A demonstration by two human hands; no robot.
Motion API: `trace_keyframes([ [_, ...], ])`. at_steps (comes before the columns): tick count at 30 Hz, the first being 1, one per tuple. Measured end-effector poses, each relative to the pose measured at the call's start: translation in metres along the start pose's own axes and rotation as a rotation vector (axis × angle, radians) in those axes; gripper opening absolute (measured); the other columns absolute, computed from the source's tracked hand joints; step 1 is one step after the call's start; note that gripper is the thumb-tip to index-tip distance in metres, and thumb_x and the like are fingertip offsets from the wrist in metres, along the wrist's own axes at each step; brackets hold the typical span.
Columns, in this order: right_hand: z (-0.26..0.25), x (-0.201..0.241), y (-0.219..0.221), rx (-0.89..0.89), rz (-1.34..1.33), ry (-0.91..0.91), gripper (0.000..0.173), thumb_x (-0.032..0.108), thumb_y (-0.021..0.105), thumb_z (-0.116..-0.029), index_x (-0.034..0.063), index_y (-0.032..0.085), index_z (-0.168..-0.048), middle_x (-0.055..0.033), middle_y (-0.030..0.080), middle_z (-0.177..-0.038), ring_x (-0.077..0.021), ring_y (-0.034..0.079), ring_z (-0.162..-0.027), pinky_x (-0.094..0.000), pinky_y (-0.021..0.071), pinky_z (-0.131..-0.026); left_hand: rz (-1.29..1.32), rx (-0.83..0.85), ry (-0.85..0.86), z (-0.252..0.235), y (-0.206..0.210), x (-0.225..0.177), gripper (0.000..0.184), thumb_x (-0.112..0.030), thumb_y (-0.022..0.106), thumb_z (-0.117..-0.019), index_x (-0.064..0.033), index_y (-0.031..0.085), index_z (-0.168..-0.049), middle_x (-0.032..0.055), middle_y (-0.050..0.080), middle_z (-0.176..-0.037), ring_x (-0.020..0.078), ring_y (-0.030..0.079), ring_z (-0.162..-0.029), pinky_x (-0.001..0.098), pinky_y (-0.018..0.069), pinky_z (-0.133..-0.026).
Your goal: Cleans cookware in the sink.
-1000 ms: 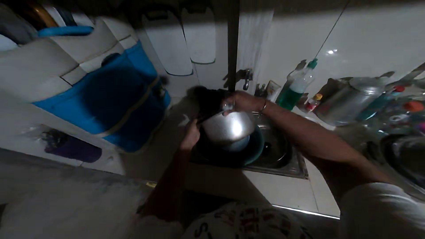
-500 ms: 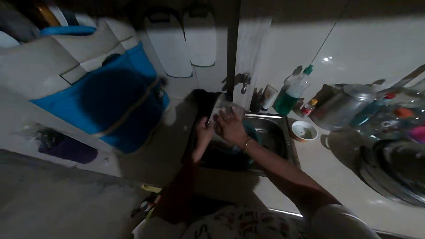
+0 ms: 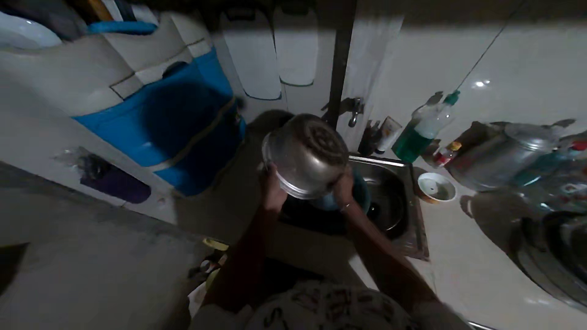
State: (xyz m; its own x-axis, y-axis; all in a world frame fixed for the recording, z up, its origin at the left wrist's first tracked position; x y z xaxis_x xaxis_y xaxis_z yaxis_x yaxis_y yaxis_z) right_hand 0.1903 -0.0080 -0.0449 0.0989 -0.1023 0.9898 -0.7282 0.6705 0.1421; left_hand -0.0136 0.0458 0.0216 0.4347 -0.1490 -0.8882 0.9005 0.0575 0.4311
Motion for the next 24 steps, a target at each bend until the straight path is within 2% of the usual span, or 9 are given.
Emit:
trace_keyframes([
  [2,0.041,-0.001,0.03,-0.029,0.02,-0.163,0.054,0.02,0.041,-0.1103,-0.0005,0.025,-0.158,-0.024,0.047,-0.149,-0.0256,0.055,-0.13,-0.0402,0.048,-0.107,0.032,-0.038,0.003,-0.001,0.016,0.0,0.045,-0.027,0.044,-0.1106,-0.0074,0.037,-0.151,0.0164,0.054,-0.14,0.0255,0.059,-0.123,0.0462,0.0528,-0.101],
  [4,0.066,-0.005,0.058,0.025,0.251,-0.697,0.054,0.025,0.041,-0.1091,-0.0099,0.039,-0.151,-0.0307,0.04,-0.156,-0.0373,0.036,-0.15,-0.048,0.0293,-0.125,-0.086,-0.049,0.037,-0.003,0.023,0.005,0.051,-0.026,0.044,-0.1107,-0.0095,0.027,-0.156,0.018,0.051,-0.144,0.0256,0.057,-0.126,0.0459,0.0522,-0.103],
  [6,0.071,0.02,0.077,0.093,0.524,-0.983,0.046,0.032,0.04,-0.1078,0.0049,0.064,-0.136,-0.0276,0.049,-0.151,-0.0512,0.032,-0.148,-0.0708,0.0154,-0.121,-0.323,0.013,0.072,0.002,0.018,0.007,0.059,-0.031,0.045,-0.11,-0.0151,0.019,-0.16,0.0174,0.051,-0.142,0.0247,0.059,-0.12,0.0459,0.0527,-0.098],
  [8,0.06,0.056,0.087,0.238,0.697,-1.019,0.037,0.03,0.05,-0.1035,0.0156,0.072,-0.129,-0.0185,0.056,-0.148,-0.0489,0.037,-0.146,-0.0765,0.0136,-0.117,-0.548,0.066,0.118,0.013,0.009,0.002,0.056,-0.039,0.046,-0.1089,-0.0199,0.026,-0.157,0.0119,0.06,-0.122,0.0198,0.063,-0.098,0.041,0.0563,-0.078],
  [10,0.031,0.083,0.095,0.258,0.738,-0.966,0.034,0.032,0.054,-0.1028,0.0138,0.074,-0.124,-0.0157,0.063,-0.14,-0.0426,0.051,-0.138,-0.068,0.0307,-0.116,-0.675,0.103,0.143,0.02,-0.001,-0.008,0.057,-0.043,0.045,-0.1093,-0.0187,0.029,-0.159,0.0185,0.058,-0.137,0.0313,0.062,-0.114,0.0528,0.0537,-0.091],
  [12,-0.009,0.101,0.094,0.27,0.615,-0.729,0.034,0.027,0.056,-0.1022,0.0074,0.073,-0.124,-0.0165,0.067,-0.132,-0.0349,0.06,-0.128,-0.0542,0.0473,-0.108,-0.767,0.091,0.183,0.024,-0.007,-0.017,0.054,-0.041,0.043,-0.1102,-0.0154,0.034,-0.157,0.0231,0.058,-0.134,0.0359,0.061,-0.111,0.0556,0.0521,-0.09],
  [17,-0.053,0.039,0.075,0.306,0.227,0.03,0.049,0.031,0.033,-0.1131,-0.0028,0.05,-0.144,-0.0245,0.055,-0.143,-0.0316,0.054,-0.131,-0.0497,0.0427,-0.111,-0.787,0.002,0.245,0.034,-0.022,-0.036,0.053,-0.041,0.055,-0.1053,-0.0022,0.052,-0.141,0.0229,0.064,-0.122,0.0324,0.064,-0.109,0.054,0.0519,-0.094],
  [22,-0.002,-0.042,0.083,0.617,0.327,0.235,0.031,0.019,0.049,-0.108,-0.002,0.059,-0.128,-0.0169,0.066,-0.109,-0.0219,0.065,-0.092,-0.0401,0.0569,-0.081,-1.009,0.221,0.414,0.009,-0.046,-0.034,0.07,-0.028,0.077,-0.0932,-0.0045,0.044,-0.151,0.0215,0.066,-0.128,0.0288,0.068,-0.113,0.0501,0.0548,-0.099],
  [24,-0.019,-0.055,0.082,0.705,0.621,0.099,0.033,0.015,0.057,-0.1047,-0.0043,0.061,-0.131,-0.0248,0.066,-0.121,-0.0339,0.065,-0.11,-0.0499,0.0517,-0.097,-1.253,0.277,0.334,-0.003,-0.063,-0.036,0.07,-0.03,0.074,-0.0961,-0.0047,0.042,-0.154,0.0262,0.064,-0.131,0.0392,0.065,-0.117,0.0581,0.0498,-0.102],
])
Point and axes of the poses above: each hand's wrist, its own z-axis away from the middle knuckle, its own y-axis out of the palm, x = y × z, the point moved 5 cm from there along -z, towards the middle knuckle
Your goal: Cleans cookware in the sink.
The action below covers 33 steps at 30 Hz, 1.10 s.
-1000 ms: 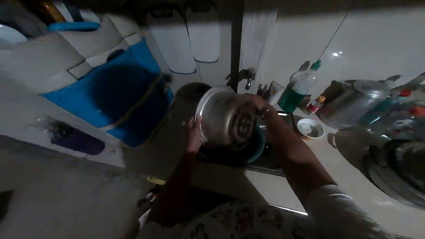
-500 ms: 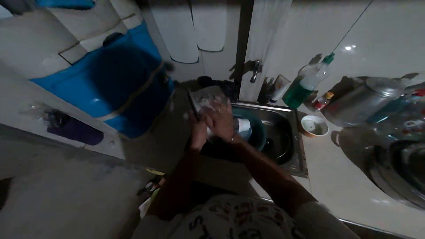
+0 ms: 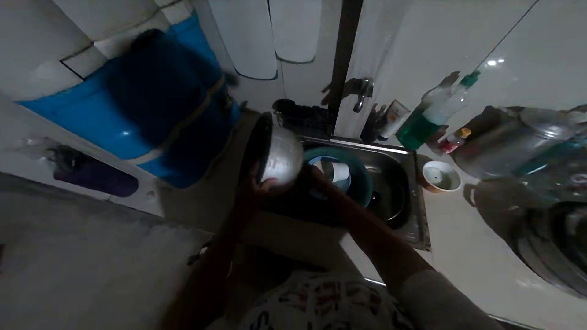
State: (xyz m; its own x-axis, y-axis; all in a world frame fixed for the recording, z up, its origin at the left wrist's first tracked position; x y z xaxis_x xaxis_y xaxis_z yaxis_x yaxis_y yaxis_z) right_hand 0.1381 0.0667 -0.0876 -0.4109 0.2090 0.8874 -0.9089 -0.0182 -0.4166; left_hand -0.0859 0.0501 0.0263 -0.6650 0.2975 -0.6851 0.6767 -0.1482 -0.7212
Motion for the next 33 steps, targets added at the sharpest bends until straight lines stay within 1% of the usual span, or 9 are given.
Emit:
trace_keyframes([
  [3,-0.016,-0.034,-0.021,0.015,0.609,0.027,0.036,0.016,0.063,-0.1002,0.004,0.061,-0.134,-0.0262,0.063,-0.129,-0.0465,0.062,-0.117,-0.0652,0.051,-0.093,-0.35,0.289,-0.131,-0.001,-0.002,0.014,0.056,-0.027,0.061,-0.1042,-0.0146,0.044,-0.156,0.0256,0.063,-0.133,0.044,0.061,-0.122,0.0611,0.0459,-0.105],
  [7,-0.014,-0.076,-0.05,0.026,0.815,0.15,0.037,0.017,0.05,-0.1058,0.0014,0.059,-0.138,-0.0269,0.058,-0.139,-0.0477,0.056,-0.126,-0.0641,0.0456,-0.103,-0.641,0.469,-0.11,0.004,0.008,0.053,0.044,-0.019,0.048,-0.1076,-0.0108,0.05,-0.151,0.0273,0.059,-0.136,0.0451,0.056,-0.128,0.0583,0.0453,-0.106],
  [11,-0.02,-0.081,-0.063,0.153,0.881,0.144,0.041,0.023,0.042,-0.1094,-0.0062,0.061,-0.131,-0.0281,0.061,-0.134,-0.0456,0.054,-0.13,-0.0597,0.0388,-0.111,-0.535,0.395,-0.05,0.011,0.011,0.087,0.038,-0.022,0.048,-0.1084,-0.0082,0.059,-0.142,0.0256,0.064,-0.128,0.0409,0.06,-0.124,0.0534,0.0452,-0.108],
  [14,-0.028,-0.073,-0.066,0.208,0.959,0.108,0.039,0.024,0.047,-0.1081,-0.0057,0.065,-0.127,-0.0269,0.062,-0.132,-0.0447,0.056,-0.128,-0.0603,0.0383,-0.111,-0.712,0.297,0.253,0.017,0.02,0.1,0.05,-0.012,0.056,-0.1032,-0.0188,0.05,-0.153,0.0266,0.063,-0.131,0.0472,0.058,-0.125,0.0614,0.0393,-0.11],
  [17,-0.023,-0.054,-0.055,0.188,0.99,0.238,0.034,0.016,0.055,-0.1028,-0.0108,0.066,-0.12,-0.0318,0.06,-0.13,-0.0484,0.054,-0.127,-0.0618,0.043,-0.106,-0.512,0.019,0.568,0.022,0.031,0.077,0.056,-0.032,0.071,-0.0931,-0.011,0.06,-0.144,0.0267,0.055,-0.145,0.0518,0.046,-0.139,0.0723,0.0293,-0.113],
  [21,0.004,-0.021,-0.042,0.315,1.136,0.52,0.032,0.012,0.054,-0.1022,-0.0113,0.061,-0.123,-0.0298,0.057,-0.133,-0.0433,0.055,-0.127,-0.056,0.0471,-0.102,-0.124,0.287,0.27,0.02,0.078,0.019,0.064,-0.039,0.073,-0.0927,-0.0086,0.056,-0.146,0.0123,0.059,-0.145,0.0259,0.051,-0.139,0.0453,0.037,-0.118],
  [25,0.006,-0.006,-0.083,0.453,0.968,0.273,0.033,0.026,0.074,-0.0925,-0.0001,0.07,-0.111,-0.0216,0.069,-0.111,-0.0387,0.066,-0.104,-0.063,0.0495,-0.09,0.44,0.533,-0.089,0.011,0.144,-0.003,0.054,-0.021,0.063,-0.1026,0.0001,0.045,-0.149,0.0202,0.063,-0.132,0.0232,0.067,-0.114,0.0366,0.0556,-0.098],
  [30,0.022,-0.013,-0.115,0.127,0.082,0.177,0.042,0.033,0.062,-0.1032,-0.0012,0.062,-0.127,-0.0177,0.066,-0.108,-0.0225,0.061,-0.09,-0.0432,0.0519,-0.084,0.848,0.427,-0.368,0.008,0.191,-0.024,0.085,-0.03,0.068,-0.0997,-0.0116,0.015,-0.163,0.0235,0.035,-0.159,0.0353,0.052,-0.136,0.0506,0.0554,-0.101],
  [33,0.056,-0.011,-0.099,-0.054,-0.138,0.154,0.04,0.037,0.058,-0.1048,0.0036,0.063,-0.126,-0.0114,0.067,-0.106,-0.0158,0.061,-0.088,-0.0373,0.0525,-0.08,1.135,0.204,-0.416,-0.01,0.203,-0.025,0.062,-0.026,0.057,-0.1065,-0.0091,0.026,-0.159,0.025,0.047,-0.148,0.035,0.059,-0.124,0.0482,0.0568,-0.096],
])
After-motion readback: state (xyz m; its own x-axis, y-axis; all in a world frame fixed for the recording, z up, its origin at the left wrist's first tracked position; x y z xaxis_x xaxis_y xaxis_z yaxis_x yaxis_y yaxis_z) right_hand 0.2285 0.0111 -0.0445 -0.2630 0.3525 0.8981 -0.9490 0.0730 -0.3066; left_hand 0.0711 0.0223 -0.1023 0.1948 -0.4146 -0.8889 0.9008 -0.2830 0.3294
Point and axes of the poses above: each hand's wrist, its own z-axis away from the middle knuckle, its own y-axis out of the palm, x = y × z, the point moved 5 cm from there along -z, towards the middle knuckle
